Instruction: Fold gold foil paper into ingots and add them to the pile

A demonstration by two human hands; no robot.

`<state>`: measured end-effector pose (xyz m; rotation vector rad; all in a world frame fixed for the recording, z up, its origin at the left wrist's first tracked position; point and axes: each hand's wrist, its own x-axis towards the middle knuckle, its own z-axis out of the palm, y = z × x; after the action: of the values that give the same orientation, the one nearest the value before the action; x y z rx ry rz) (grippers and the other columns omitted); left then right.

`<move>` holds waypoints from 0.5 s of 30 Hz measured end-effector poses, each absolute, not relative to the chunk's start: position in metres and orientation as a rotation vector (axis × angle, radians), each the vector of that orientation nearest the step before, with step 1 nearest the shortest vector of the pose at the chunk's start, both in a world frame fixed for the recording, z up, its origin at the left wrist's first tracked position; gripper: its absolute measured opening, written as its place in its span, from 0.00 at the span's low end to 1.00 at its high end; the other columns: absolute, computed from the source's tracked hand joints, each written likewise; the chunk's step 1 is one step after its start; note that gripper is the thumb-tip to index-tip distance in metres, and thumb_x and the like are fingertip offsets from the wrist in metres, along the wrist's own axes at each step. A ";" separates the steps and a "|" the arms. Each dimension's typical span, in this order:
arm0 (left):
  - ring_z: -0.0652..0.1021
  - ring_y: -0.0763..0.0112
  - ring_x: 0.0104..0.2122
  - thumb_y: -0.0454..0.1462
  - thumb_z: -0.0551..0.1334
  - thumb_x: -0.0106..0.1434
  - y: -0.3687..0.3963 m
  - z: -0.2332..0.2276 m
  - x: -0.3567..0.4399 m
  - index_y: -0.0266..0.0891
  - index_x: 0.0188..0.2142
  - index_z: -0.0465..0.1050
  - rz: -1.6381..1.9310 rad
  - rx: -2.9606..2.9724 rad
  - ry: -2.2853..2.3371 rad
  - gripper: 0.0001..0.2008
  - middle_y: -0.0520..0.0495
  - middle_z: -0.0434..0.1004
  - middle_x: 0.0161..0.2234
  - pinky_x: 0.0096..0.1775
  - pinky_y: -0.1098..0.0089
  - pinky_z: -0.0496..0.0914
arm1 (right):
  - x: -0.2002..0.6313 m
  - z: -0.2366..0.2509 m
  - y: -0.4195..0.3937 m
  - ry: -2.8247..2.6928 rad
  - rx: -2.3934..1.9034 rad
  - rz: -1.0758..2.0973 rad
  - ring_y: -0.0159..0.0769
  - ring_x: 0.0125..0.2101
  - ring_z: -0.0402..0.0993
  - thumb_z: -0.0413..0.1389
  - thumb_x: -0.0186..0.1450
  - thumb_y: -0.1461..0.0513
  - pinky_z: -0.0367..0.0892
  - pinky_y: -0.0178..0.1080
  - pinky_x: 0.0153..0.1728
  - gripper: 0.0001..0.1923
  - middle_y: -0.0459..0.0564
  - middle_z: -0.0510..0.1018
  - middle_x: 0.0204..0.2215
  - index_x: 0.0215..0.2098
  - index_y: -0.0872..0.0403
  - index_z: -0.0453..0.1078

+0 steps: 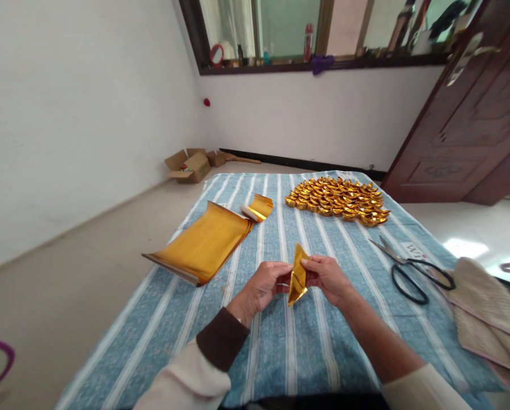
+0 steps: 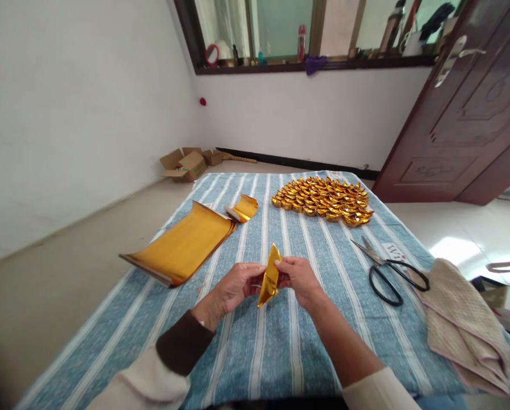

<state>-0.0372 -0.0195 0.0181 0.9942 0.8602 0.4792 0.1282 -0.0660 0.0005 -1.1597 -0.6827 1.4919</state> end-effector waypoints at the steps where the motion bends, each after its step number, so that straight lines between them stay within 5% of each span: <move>1: 0.77 0.67 0.30 0.46 0.70 0.50 -0.020 0.018 -0.038 0.33 0.32 0.78 0.481 0.980 0.856 0.17 0.44 0.80 0.31 0.34 0.68 0.70 | 0.128 0.000 -0.066 -0.687 -1.160 1.491 0.33 0.23 0.75 0.68 0.49 0.52 0.70 0.37 0.28 0.18 0.50 0.80 0.24 0.27 0.58 0.74; 8: 0.78 0.66 0.30 0.52 0.69 0.49 -0.023 0.022 -0.040 0.32 0.34 0.78 0.488 0.973 0.865 0.24 0.42 0.80 0.32 0.35 0.66 0.71 | 0.123 -0.002 -0.067 -0.701 -1.182 1.489 0.33 0.23 0.74 0.67 0.50 0.53 0.70 0.37 0.29 0.17 0.50 0.80 0.24 0.27 0.58 0.74; 12: 0.77 0.68 0.29 0.45 0.73 0.45 -0.023 0.023 -0.041 0.32 0.31 0.78 0.482 1.076 0.904 0.19 0.44 0.80 0.30 0.35 0.67 0.70 | 0.121 0.001 -0.067 -0.715 -1.183 1.482 0.32 0.22 0.73 0.68 0.48 0.52 0.69 0.37 0.28 0.17 0.48 0.78 0.22 0.24 0.57 0.73; 15: 0.76 0.69 0.28 0.42 0.69 0.51 -0.021 0.022 -0.040 0.33 0.28 0.78 0.510 1.285 0.945 0.12 0.47 0.78 0.27 0.34 0.68 0.69 | 0.121 0.005 -0.066 -0.738 -1.199 1.465 0.29 0.21 0.70 0.68 0.48 0.52 0.66 0.34 0.26 0.17 0.47 0.77 0.21 0.24 0.57 0.73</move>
<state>-0.0404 -0.0206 0.0221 1.2852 0.9445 0.5096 0.1206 -0.0661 0.0050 -1.1994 -0.7384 1.4648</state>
